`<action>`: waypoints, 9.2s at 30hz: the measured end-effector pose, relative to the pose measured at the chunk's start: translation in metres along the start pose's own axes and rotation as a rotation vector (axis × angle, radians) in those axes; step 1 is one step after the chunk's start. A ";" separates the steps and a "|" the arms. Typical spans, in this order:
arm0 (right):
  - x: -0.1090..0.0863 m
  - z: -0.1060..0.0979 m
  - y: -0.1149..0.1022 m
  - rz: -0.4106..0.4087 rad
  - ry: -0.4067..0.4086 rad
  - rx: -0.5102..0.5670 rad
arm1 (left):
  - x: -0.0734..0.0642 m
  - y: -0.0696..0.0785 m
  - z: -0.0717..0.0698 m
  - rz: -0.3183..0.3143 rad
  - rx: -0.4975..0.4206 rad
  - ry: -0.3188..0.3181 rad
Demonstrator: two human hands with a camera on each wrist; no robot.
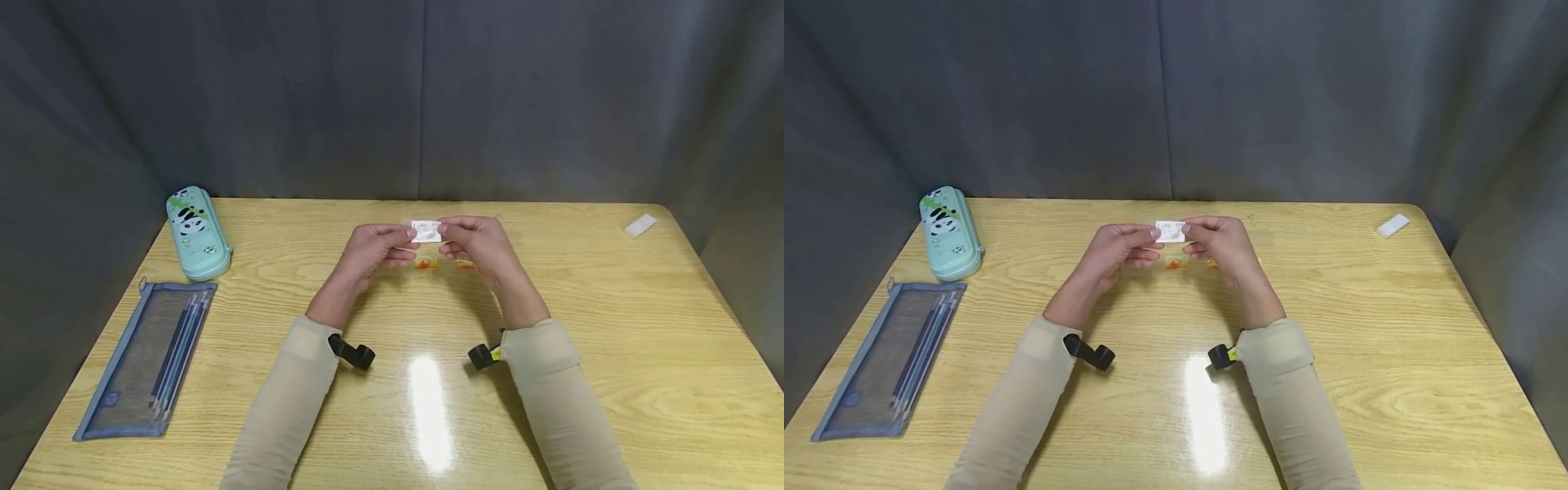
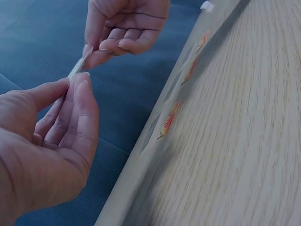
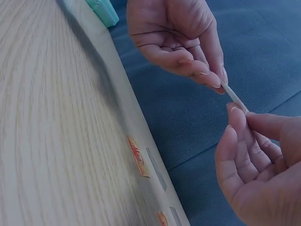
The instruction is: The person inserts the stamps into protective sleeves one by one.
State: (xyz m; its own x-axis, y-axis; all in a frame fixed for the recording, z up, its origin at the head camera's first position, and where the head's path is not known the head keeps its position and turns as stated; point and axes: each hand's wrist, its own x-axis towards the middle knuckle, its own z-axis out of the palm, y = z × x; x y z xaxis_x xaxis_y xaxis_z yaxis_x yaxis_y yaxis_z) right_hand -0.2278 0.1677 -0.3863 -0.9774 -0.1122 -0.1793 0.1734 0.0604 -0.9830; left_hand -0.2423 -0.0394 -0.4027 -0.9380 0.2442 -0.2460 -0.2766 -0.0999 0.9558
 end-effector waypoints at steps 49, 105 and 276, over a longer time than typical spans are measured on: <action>0.006 0.010 0.000 0.030 0.087 -0.013 | -0.001 -0.001 0.009 0.040 -0.015 0.051; 0.023 0.028 0.002 0.064 0.101 -0.083 | 0.008 0.006 -0.020 0.011 0.111 0.178; 0.001 -0.021 0.013 0.046 0.191 0.087 | 0.012 -0.016 0.003 0.012 0.036 -0.005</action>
State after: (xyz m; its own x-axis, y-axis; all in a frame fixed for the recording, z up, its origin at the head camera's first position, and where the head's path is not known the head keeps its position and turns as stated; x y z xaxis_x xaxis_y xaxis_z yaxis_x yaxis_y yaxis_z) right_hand -0.2294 0.1897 -0.3984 -0.9719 0.0796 -0.2216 0.2203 -0.0253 -0.9751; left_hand -0.2485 -0.0317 -0.4200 -0.9401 0.2483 -0.2337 -0.2576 -0.0685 0.9638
